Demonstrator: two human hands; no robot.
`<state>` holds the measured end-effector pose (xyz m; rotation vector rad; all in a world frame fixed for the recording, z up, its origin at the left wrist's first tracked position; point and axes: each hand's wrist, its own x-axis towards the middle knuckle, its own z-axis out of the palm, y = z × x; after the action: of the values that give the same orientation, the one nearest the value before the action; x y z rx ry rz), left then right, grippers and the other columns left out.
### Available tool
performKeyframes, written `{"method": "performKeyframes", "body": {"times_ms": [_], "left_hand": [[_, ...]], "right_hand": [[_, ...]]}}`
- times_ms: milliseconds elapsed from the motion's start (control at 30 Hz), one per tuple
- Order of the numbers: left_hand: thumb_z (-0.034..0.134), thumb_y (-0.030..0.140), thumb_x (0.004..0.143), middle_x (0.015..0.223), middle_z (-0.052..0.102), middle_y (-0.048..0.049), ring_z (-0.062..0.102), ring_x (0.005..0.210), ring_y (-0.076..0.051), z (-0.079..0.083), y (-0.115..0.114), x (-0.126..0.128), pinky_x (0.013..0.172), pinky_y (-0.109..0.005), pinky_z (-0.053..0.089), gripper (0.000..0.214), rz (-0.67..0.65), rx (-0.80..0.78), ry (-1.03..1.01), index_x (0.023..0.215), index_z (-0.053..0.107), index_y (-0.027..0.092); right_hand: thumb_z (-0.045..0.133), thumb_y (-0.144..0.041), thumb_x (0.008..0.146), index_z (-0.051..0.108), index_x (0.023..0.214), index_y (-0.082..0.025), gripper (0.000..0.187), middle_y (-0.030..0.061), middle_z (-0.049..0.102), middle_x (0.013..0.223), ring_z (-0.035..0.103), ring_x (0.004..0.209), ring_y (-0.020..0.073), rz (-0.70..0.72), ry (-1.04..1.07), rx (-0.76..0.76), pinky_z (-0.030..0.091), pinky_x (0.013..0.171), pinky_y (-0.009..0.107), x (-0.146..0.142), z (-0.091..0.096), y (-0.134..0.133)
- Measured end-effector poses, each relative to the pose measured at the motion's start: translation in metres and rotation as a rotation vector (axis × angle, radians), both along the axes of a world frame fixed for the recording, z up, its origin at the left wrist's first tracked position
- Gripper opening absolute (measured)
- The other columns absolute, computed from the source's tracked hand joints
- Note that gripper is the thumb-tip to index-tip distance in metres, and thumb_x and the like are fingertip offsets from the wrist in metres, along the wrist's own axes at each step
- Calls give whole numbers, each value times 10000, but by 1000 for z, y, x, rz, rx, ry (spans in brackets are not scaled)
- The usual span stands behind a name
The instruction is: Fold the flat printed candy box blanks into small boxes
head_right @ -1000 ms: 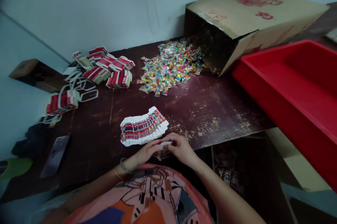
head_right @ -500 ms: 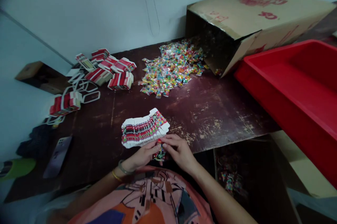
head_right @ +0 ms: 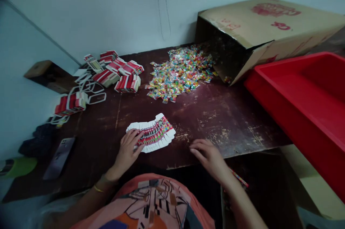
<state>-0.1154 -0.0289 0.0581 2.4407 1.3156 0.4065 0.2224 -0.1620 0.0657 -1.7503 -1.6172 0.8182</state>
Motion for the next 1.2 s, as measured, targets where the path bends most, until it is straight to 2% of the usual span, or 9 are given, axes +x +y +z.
{"method": "performKeyframes", "body": {"times_ms": [67,167,233,333,467,600,767,1033,1200], "left_hand": [[521,371,903,1485,433,-88,276,1413,-329,-14,0,0,1138,-555,214,487,-41,53,127,1377,472,272],[496,395,911,1525,375,-75,226,1435,-341,-25,-3,20,1148,-580,171,520,-58,115,203,1415,419,292],[473,395,920,1533,363,-72,218,1437,-344,-27,0,38,1148,-590,157,516,-39,147,207,1422,406,297],[452,400,929,1535,359,-72,221,1436,-344,-28,13,60,1148,-592,150,504,-42,165,184,1420,409,294],[453,415,927,1525,376,-72,217,1436,-348,-24,29,76,1151,-608,127,500,-76,163,134,1409,424,286],[454,379,930,1536,360,-59,159,1453,-343,-15,20,89,1159,-633,37,514,-173,187,67,1426,390,260],[506,394,906,1529,368,-77,214,1438,-332,-14,-3,108,1160,-628,56,527,-388,95,53,1401,406,241],[522,456,888,1492,412,-116,228,1431,-344,-28,-2,114,1158,-631,52,533,-391,39,46,1356,454,212],[560,428,874,1508,391,-113,206,1442,-329,-19,-3,113,1166,-617,4,527,-370,-76,-63,1350,472,220]], "right_hand": [[511,-378,929,683,1112,-247,284,91,653,1166,576,1091,243,34,-32,55,450,943,406,-33,-15,38],[589,-379,880,556,1302,-232,448,121,584,1291,480,1193,301,-123,-291,96,370,982,472,-74,-33,94],[614,-361,863,559,1295,-242,452,121,584,1282,468,1174,317,-200,-389,81,350,957,479,-82,-40,120],[599,-324,866,599,1226,-236,370,112,646,1133,527,1022,286,-251,-405,49,389,837,416,-69,-45,141],[609,-363,849,616,1185,-217,366,132,628,1132,524,994,294,-305,-457,34,392,769,380,-40,-45,145],[552,-381,887,607,1210,-215,367,148,589,1215,508,1028,303,-287,-530,45,399,783,401,-30,-48,134],[553,-346,902,544,1290,-201,414,116,579,1291,497,1103,299,-87,-609,62,414,843,396,-26,-42,119],[571,-238,891,564,1264,-189,375,113,604,1259,556,1071,255,241,-685,99,423,889,340,-12,-15,147],[541,-138,896,670,1014,-140,175,136,692,976,625,902,233,335,-711,115,455,783,306,-13,-9,164]]}}
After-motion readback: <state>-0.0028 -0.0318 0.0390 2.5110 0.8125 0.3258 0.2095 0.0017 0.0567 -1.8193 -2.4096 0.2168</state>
